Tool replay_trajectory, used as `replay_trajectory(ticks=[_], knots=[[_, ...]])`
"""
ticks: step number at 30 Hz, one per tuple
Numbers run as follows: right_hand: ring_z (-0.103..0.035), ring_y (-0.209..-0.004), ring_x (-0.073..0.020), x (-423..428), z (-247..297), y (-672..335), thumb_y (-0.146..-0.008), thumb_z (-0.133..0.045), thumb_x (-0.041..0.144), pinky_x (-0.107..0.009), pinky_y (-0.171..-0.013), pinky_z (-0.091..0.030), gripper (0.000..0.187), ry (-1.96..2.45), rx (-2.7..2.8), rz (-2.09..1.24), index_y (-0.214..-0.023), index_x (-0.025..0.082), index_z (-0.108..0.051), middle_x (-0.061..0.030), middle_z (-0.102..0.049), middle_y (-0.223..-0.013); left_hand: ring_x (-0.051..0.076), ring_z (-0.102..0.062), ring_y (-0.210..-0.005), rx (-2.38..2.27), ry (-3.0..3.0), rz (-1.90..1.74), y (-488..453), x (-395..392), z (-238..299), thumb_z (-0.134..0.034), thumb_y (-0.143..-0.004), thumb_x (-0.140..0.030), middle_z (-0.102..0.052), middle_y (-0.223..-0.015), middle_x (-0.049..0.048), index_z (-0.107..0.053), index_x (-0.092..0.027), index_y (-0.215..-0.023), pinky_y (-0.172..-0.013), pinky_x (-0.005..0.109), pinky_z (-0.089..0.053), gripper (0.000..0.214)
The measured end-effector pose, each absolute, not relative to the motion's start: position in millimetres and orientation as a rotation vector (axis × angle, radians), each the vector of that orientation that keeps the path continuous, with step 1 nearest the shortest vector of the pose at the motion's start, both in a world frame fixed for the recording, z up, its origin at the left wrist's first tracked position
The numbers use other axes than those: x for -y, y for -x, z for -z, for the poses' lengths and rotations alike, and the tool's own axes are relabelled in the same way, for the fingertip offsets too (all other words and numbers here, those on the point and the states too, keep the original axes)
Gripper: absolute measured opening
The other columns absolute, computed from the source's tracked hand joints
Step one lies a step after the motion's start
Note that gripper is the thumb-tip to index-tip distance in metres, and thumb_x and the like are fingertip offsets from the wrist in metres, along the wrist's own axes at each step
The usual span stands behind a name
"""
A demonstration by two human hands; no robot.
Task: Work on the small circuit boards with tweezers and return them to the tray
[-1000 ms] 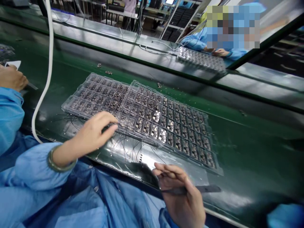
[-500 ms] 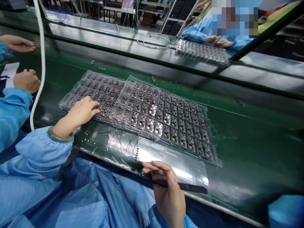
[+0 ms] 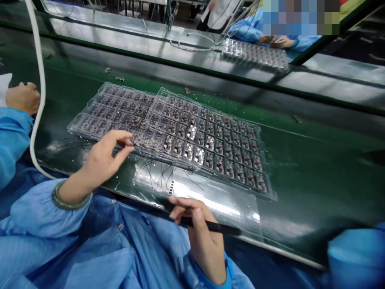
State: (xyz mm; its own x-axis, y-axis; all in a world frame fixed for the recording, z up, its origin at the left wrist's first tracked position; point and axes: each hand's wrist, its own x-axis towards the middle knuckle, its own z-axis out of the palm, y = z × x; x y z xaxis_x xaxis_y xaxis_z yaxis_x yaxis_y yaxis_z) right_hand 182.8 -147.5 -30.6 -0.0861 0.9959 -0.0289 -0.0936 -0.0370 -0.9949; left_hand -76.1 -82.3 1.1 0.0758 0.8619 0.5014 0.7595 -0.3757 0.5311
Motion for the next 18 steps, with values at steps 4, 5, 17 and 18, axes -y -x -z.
replay_trajectory(ticks=[4, 5, 17, 18], knots=[[-0.059, -0.058, -0.0122, 150, 23, -168, -0.091, -0.057, 0.035, -0.028, -0.056, -0.05, 0.024, 1.178, 1.35, -1.21, -0.113, 0.027, -0.065, -0.005, -0.072, -0.096, 0.014, -0.065, -0.094, -1.156, -2.248, -0.98, 35, 115, 0, -0.053, -0.094, -0.017, -0.065, -0.103, 0.0039, -0.043, -0.021, -0.127, -0.088, 0.025, -0.052, 0.036], [-0.061, -0.062, -0.0128, 151, 21, -164, -0.09, -0.06, 0.033, -0.028, -0.059, -0.051, 0.021, 1.196, 1.377, -1.156, -0.109, 0.027, -0.066, -0.0039, -0.072, -0.095, 0.015, -0.065, -0.097, -1.054, -2.252, -0.942, 28, 120, 1, -0.051, -0.095, -0.017, -0.066, -0.106, 0.0052, -0.044, -0.021, -0.127, -0.089, 0.026, -0.052, 0.033], [-0.039, -0.038, -0.0043, 152, 31, -160, -0.088, -0.063, 0.037, -0.017, -0.037, -0.031, 0.017, 1.247, 0.919, -1.242, -0.088, 0.02, -0.062, 0.0044, -0.062, -0.057, 0.01, -0.061, -0.066, -1.08, -1.475, -0.828, 6, 130, 17, -0.048, -0.095, -0.027, -0.063, -0.078, 0.0014, -0.054, -0.015, -0.11, -0.059, 0.019, -0.049, 0.02], [-0.037, -0.037, -0.0037, 151, 32, -159, -0.087, -0.064, 0.037, -0.016, -0.036, -0.03, 0.017, 1.241, 0.904, -1.25, -0.088, 0.02, -0.062, 0.005, -0.061, -0.056, 0.01, -0.06, -0.065, -1.082, -1.447, -0.818, 5, 129, 16, -0.048, -0.095, -0.027, -0.061, -0.074, 0.0003, -0.055, -0.014, -0.108, -0.058, 0.019, -0.048, 0.019]])
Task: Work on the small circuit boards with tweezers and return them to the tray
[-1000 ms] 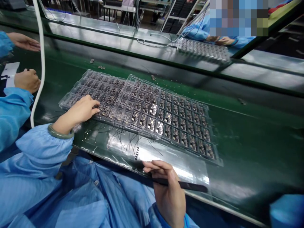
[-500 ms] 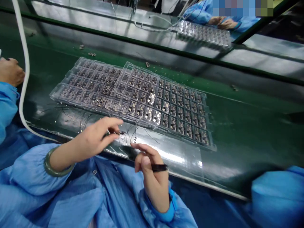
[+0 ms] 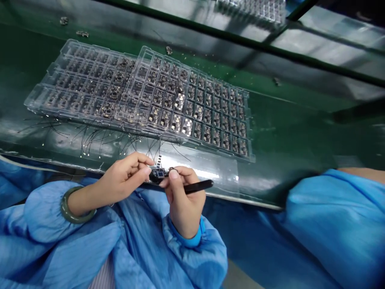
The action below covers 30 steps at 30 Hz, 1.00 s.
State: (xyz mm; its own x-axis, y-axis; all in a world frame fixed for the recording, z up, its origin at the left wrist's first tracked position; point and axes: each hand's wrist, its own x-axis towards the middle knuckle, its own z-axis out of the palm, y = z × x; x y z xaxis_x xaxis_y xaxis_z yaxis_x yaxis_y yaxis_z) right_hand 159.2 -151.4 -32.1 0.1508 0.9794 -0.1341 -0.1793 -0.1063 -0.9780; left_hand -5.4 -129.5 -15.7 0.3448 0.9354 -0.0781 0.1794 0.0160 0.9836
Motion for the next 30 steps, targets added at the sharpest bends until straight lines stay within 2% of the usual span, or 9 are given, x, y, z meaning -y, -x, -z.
replay_trajectory(ticks=[3, 7, 13, 18, 22, 25, 27, 30], knots=[[-0.035, -0.036, -0.0027, 151, 34, -157, -0.087, -0.065, 0.037, -0.014, -0.035, -0.029, 0.016, 1.23, 0.871, -1.255, -0.087, 0.021, -0.062, 0.0063, -0.06, -0.054, 0.008, -0.052, -0.054, -1.099, -1.397, -0.789, 3, 127, 13, -0.048, -0.094, -0.029, -0.054, -0.064, -0.0031, -0.057, -0.014, -0.101, -0.049, 0.017, -0.041, 0.019], [-0.035, -0.035, -0.0017, 150, 34, -156, -0.086, -0.066, 0.036, -0.012, -0.035, -0.028, 0.015, 1.201, 0.826, -1.28, -0.087, 0.022, -0.062, 0.0071, -0.06, -0.053, 0.006, -0.042, -0.048, -1.119, -1.376, -0.802, 2, 125, 12, -0.05, -0.092, -0.03, -0.05, -0.061, -0.0042, -0.059, -0.014, -0.095, -0.044, 0.016, -0.033, 0.019], [-0.036, -0.035, -0.0015, 148, 33, -154, -0.086, -0.066, 0.036, -0.011, -0.034, -0.026, 0.015, 1.188, 0.793, -1.305, -0.086, 0.021, -0.062, 0.0074, -0.059, -0.052, 0.005, -0.041, -0.048, -1.114, -1.378, -0.854, 2, 124, 16, -0.054, -0.09, -0.027, -0.051, -0.062, -0.0038, -0.06, -0.014, -0.087, -0.044, 0.015, -0.034, 0.015], [-0.036, -0.035, -0.0024, 150, 34, -152, -0.086, -0.065, 0.034, -0.013, -0.034, -0.027, 0.013, 1.188, 0.822, -1.309, -0.086, 0.021, -0.063, 0.0068, -0.059, -0.053, 0.005, -0.039, -0.046, -1.094, -1.381, -0.867, 3, 124, 18, -0.055, -0.088, -0.025, -0.047, -0.058, -0.0055, -0.06, -0.014, -0.083, -0.042, 0.015, -0.031, 0.012], [-0.047, -0.042, -0.0068, 149, 33, -159, -0.085, -0.065, 0.033, -0.017, -0.04, -0.034, 0.012, 1.134, 0.873, -1.192, -0.09, 0.022, -0.067, 0.004, -0.063, -0.057, 0.004, -0.036, -0.045, -1.064, -1.394, -0.86, 7, 124, 18, -0.054, -0.088, -0.023, -0.043, -0.056, -0.0068, -0.057, -0.014, -0.081, -0.041, 0.015, -0.028, 0.012], [-0.056, -0.054, -0.0095, 142, 27, -171, -0.082, -0.062, 0.034, -0.022, -0.05, -0.045, 0.015, 1.026, 0.825, -1.002, -0.083, 0.021, -0.07, -0.0008, -0.07, -0.075, 0.005, -0.037, -0.047, -1.031, -1.46, -0.827, 16, 122, 17, -0.052, -0.09, -0.023, -0.042, -0.057, -0.0066, -0.057, -0.015, -0.083, -0.043, 0.016, -0.03, 0.011], [-0.062, -0.066, -0.012, 136, 24, -181, -0.084, -0.057, 0.038, -0.026, -0.06, -0.051, 0.022, 1.013, 0.788, -0.956, -0.078, 0.021, -0.07, -0.0027, -0.071, -0.086, 0.006, -0.041, -0.051, -0.967, -1.57, -0.775, 22, 119, 15, -0.051, -0.091, -0.021, -0.045, -0.062, -0.0051, -0.057, -0.015, -0.086, -0.047, 0.016, -0.035, 0.01], [-0.065, -0.064, -0.013, 131, 25, -190, -0.093, -0.044, 0.049, -0.027, -0.059, -0.054, 0.037, 1.145, 0.784, -0.941, -0.08, 0.022, -0.066, -0.0015, -0.069, -0.079, 0.008, -0.049, -0.064, -0.842, -1.818, -0.653, 27, 114, 12, -0.05, -0.093, -0.017, -0.053, -0.074, -0.0015, -0.058, -0.016, -0.087, -0.06, 0.018, -0.041, 0.01]])
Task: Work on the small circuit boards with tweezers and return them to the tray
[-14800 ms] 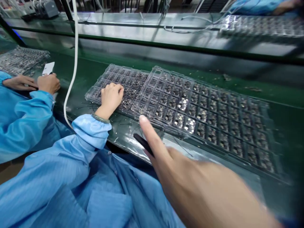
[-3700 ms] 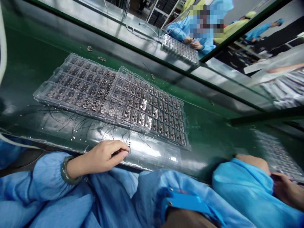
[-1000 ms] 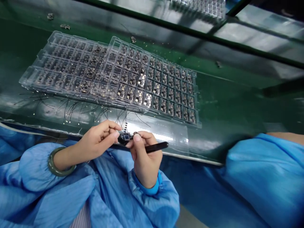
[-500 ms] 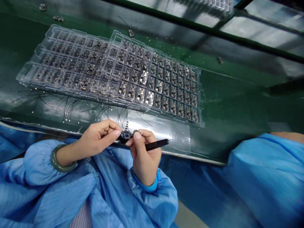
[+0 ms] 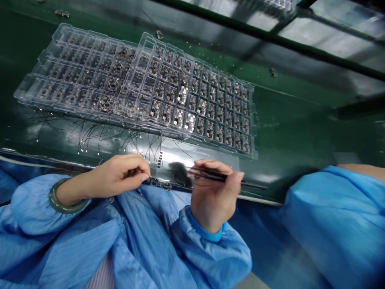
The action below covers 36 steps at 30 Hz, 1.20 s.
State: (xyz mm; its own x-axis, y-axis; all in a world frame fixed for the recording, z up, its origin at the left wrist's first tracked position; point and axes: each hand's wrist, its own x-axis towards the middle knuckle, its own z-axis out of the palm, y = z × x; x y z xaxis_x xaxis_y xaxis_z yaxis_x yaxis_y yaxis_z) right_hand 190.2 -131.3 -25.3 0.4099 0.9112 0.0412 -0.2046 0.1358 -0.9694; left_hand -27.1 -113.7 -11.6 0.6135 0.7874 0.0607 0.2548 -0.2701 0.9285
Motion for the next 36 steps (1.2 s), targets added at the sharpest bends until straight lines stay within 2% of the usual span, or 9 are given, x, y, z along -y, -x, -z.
replay_trajectory(ticks=[3, 6, 8, 12, 17, 26, 30, 36], knots=[[-0.067, -0.057, -0.0124, 129, 31, -191, -0.093, -0.049, 0.051, -0.027, -0.056, -0.056, 0.033, 1.289, 0.87, -0.956, -0.086, 0.022, -0.063, 0.0011, -0.069, -0.075, 0.012, -0.056, -0.083, -0.767, -2.024, -0.562, 25, 110, 10, -0.048, -0.094, -0.017, -0.057, -0.089, 0.003, -0.058, -0.017, -0.09, -0.076, 0.022, -0.045, 0.011], [-0.072, -0.069, -0.014, 123, 36, -185, -0.084, -0.067, 0.042, -0.028, -0.068, -0.059, 0.021, 1.368, 0.972, -0.991, -0.088, 0.022, -0.062, 0.0009, -0.072, -0.084, 0.018, -0.057, -0.104, -0.764, -2.191, -0.539, 17, 109, 13, -0.046, -0.095, -0.017, -0.061, -0.111, 0.0082, -0.057, -0.017, -0.091, -0.091, 0.031, -0.042, 0.011], [-0.072, -0.071, -0.0148, 117, 38, -180, -0.081, -0.07, 0.039, -0.029, -0.069, -0.059, 0.02, 1.399, 1.021, -1.012, -0.088, 0.021, -0.061, 0.0004, -0.072, -0.084, 0.021, -0.057, -0.111, -0.774, -2.286, -0.516, 12, 109, 16, -0.044, -0.096, -0.017, -0.061, -0.12, 0.0103, -0.056, -0.016, -0.092, -0.094, 0.035, -0.04, 0.013], [-0.071, -0.065, -0.0152, 107, 42, -173, -0.082, -0.068, 0.037, -0.028, -0.063, -0.057, 0.018, 1.457, 1.073, -1.002, -0.086, 0.021, -0.06, 0.0014, -0.07, -0.075, 0.023, -0.06, -0.111, -0.804, -2.392, -0.458, 7, 110, 22, -0.039, -0.097, -0.016, -0.063, -0.118, 0.0127, -0.055, -0.014, -0.092, -0.088, 0.038, -0.042, 0.017], [-0.069, -0.06, -0.0151, 106, 46, -173, -0.082, -0.065, 0.038, -0.028, -0.058, -0.055, 0.017, 1.57, 1.142, -0.931, -0.084, 0.022, -0.058, 0.0013, -0.069, -0.071, 0.022, -0.058, -0.114, -0.804, -2.439, -0.453, 7, 110, 27, -0.038, -0.098, -0.015, -0.063, -0.117, 0.0127, -0.055, -0.014, -0.092, -0.089, 0.037, -0.041, 0.018], [-0.071, -0.063, -0.0155, 106, 44, -173, -0.083, -0.066, 0.038, -0.029, -0.063, -0.058, 0.018, 1.508, 1.055, -1.008, -0.084, 0.021, -0.059, 0.0011, -0.071, -0.075, 0.023, -0.059, -0.112, -0.808, -2.404, -0.444, 6, 109, 26, -0.038, -0.098, -0.015, -0.064, -0.117, 0.0133, -0.057, -0.014, -0.094, -0.089, 0.039, -0.042, 0.02], [-0.069, -0.06, -0.0142, 107, 44, -172, -0.083, -0.067, 0.037, -0.028, -0.061, -0.056, 0.018, 1.558, 1.102, -0.924, -0.084, 0.021, -0.06, 0.0017, -0.069, -0.073, 0.022, -0.059, -0.114, -0.815, -2.403, -0.433, 6, 110, 25, -0.037, -0.098, -0.015, -0.064, -0.118, 0.0128, -0.056, -0.015, -0.095, -0.09, 0.038, -0.041, 0.02], [-0.07, -0.062, -0.0154, 107, 44, -172, -0.083, -0.067, 0.04, -0.028, -0.061, -0.057, 0.019, 1.517, 1.066, -0.975, -0.084, 0.022, -0.06, 0.0026, -0.069, -0.071, 0.022, -0.058, -0.116, -0.798, -2.406, -0.421, 7, 109, 26, -0.038, -0.098, -0.016, -0.064, -0.117, 0.0126, -0.056, -0.014, -0.094, -0.091, 0.038, -0.04, 0.018]])
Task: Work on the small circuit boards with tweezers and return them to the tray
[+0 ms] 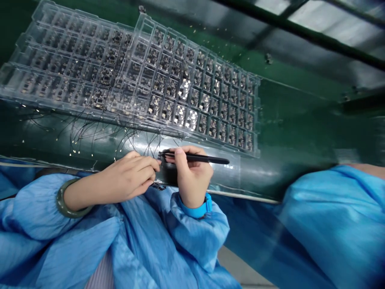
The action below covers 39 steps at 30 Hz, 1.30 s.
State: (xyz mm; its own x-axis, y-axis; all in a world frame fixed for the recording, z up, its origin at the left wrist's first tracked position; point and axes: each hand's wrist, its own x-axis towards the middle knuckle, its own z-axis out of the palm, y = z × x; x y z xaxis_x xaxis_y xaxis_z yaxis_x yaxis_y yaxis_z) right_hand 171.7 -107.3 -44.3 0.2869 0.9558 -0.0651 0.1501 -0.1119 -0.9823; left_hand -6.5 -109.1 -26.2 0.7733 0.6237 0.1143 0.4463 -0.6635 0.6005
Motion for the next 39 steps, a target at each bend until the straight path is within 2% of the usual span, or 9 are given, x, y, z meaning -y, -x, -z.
replay_trajectory(ticks=[4, 11, 17, 26, 30, 34, 39], knots=[[-0.069, -0.06, -0.0143, 108, 45, -170, -0.083, -0.067, 0.039, -0.027, -0.059, -0.055, 0.018, 1.577, 1.099, -0.872, -0.084, 0.022, -0.061, 0.0025, -0.07, -0.071, 0.023, -0.058, -0.117, -0.79, -2.411, -0.44, 6, 109, 27, -0.039, -0.097, -0.016, -0.065, -0.116, 0.0129, -0.057, -0.014, -0.094, -0.09, 0.039, -0.041, 0.018], [-0.072, -0.062, -0.0159, 109, 43, -170, -0.083, -0.067, 0.039, -0.028, -0.06, -0.059, 0.019, 1.506, 1.036, -0.909, -0.084, 0.021, -0.061, 0.0017, -0.071, -0.073, 0.024, -0.058, -0.117, -0.776, -2.375, -0.441, 7, 108, 27, -0.04, -0.096, -0.015, -0.065, -0.117, 0.0132, -0.058, -0.014, -0.094, -0.091, 0.04, -0.041, 0.018], [-0.073, -0.067, -0.0158, 110, 47, -170, -0.083, -0.067, 0.037, -0.026, -0.059, -0.058, 0.017, 1.556, 1.149, -0.844, -0.088, 0.021, -0.063, 0.0008, -0.072, -0.078, 0.025, -0.059, -0.115, -0.779, -2.341, -0.482, 7, 108, 27, -0.041, -0.095, -0.015, -0.065, -0.115, 0.0135, -0.059, -0.014, -0.092, -0.091, 0.041, -0.043, 0.019], [-0.071, -0.057, -0.0136, 110, 42, -170, -0.083, -0.068, 0.037, -0.025, -0.057, -0.06, 0.019, 1.516, 1.053, -0.888, -0.09, 0.02, -0.064, 0.0016, -0.073, -0.073, 0.025, -0.059, -0.115, -0.771, -2.333, -0.464, 8, 107, 27, -0.041, -0.095, -0.014, -0.064, -0.116, 0.0132, -0.058, -0.014, -0.091, -0.091, 0.04, -0.042, 0.017], [-0.066, -0.048, -0.0105, 108, 43, -172, -0.08, -0.07, 0.038, -0.023, -0.051, -0.058, 0.023, 1.412, 0.843, -0.857, -0.093, 0.02, -0.064, 0.002, -0.073, -0.072, 0.022, -0.059, -0.113, -0.77, -2.245, -0.465, 10, 105, 26, -0.042, -0.094, -0.016, -0.064, -0.117, 0.0103, -0.058, -0.017, -0.089, -0.093, 0.038, -0.04, 0.016], [-0.064, -0.042, -0.0099, 109, 41, -173, -0.076, -0.071, 0.039, -0.021, -0.043, -0.054, 0.023, 1.308, 0.722, -0.83, -0.087, 0.021, -0.063, 0.0044, -0.072, -0.065, 0.019, -0.057, -0.114, -0.751, -2.096, -0.486, 15, 101, 26, -0.047, -0.093, -0.019, -0.063, -0.117, 0.007, -0.057, -0.019, -0.091, -0.094, 0.034, -0.039, 0.01], [-0.063, -0.04, -0.0115, 128, 26, -173, -0.078, -0.072, 0.037, -0.02, -0.037, -0.051, 0.018, 1.258, 0.788, -0.98, -0.087, 0.023, -0.064, 0.0041, -0.072, -0.064, 0.017, -0.056, -0.104, -0.742, -1.947, -0.556, 16, 98, 21, -0.049, -0.091, -0.016, -0.063, -0.107, 0.0054, -0.054, -0.018, -0.088, -0.092, 0.03, -0.04, 0.007]])
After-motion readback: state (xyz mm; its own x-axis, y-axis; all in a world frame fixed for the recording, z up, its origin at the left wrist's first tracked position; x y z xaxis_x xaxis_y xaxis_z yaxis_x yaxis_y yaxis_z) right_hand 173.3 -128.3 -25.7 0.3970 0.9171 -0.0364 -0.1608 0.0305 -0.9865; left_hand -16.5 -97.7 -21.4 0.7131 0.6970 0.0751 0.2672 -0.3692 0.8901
